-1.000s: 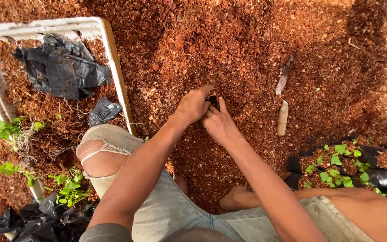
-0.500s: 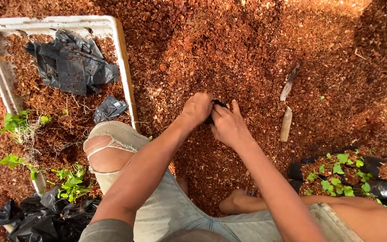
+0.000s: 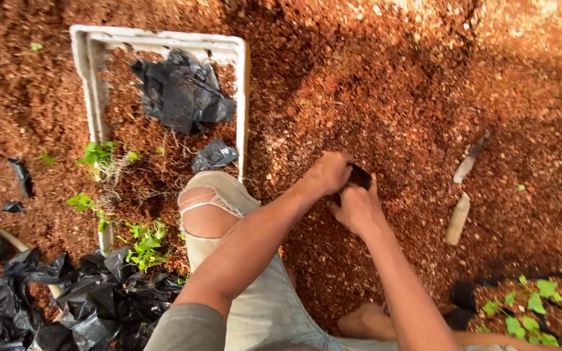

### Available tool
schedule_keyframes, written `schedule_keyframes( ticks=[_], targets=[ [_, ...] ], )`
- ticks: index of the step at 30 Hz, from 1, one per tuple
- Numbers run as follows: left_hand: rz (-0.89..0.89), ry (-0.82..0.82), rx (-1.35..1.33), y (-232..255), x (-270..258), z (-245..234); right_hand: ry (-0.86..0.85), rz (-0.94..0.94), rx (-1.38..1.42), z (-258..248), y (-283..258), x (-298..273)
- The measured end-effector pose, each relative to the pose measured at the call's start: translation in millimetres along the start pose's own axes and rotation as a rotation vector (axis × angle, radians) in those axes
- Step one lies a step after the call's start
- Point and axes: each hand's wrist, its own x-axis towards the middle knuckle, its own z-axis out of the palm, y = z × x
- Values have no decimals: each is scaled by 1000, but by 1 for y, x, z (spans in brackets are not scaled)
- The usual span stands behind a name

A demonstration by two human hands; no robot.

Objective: Transplanting small seedlings from a nursery tray into individual soil-filled polybags.

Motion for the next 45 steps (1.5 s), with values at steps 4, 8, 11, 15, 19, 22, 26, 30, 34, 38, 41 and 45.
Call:
schedule_keyframes(
  ticks=[4,8,11,15,19,22,26,30,34,38,41,45],
  targets=[
    [140,67,118,31,-43,-67,192,-137,144,-61,-34,-46],
    [295,670,-48,58,-130,-180,684,-281,300,-82,-8,-68],
    [342,1030,34,-5,-174,-225,638,-109,396,-106,6,-85],
    [51,1099,137,-120,-241,-253,611,-14,443,-101,20,-87],
    [-628,942,-88,-184,-284,-257,488,-1,457,-91,14,-83],
    [-621,668,-242,-170,-287,-253,367,39,412,-95,-6,-83],
    [-611,420,467,-237,-259,-223,243,122,277,-92,-10,-78],
    [-641,430,448,-203,-265,-242,271,103,280,-103,-3,-89],
    [-259,886,152,-162,-280,-268,254,227,335,-110,7,-100],
    [38,1238,-217,-161,-278,-305,290,244,357,-113,7,-104],
    [-281,1334,-887,-177,-263,-326,221,278,359,-117,-2,-101],
    [-140,1141,-1365,-83,-233,-341,241,253,415,-118,-10,-99]
  ],
)
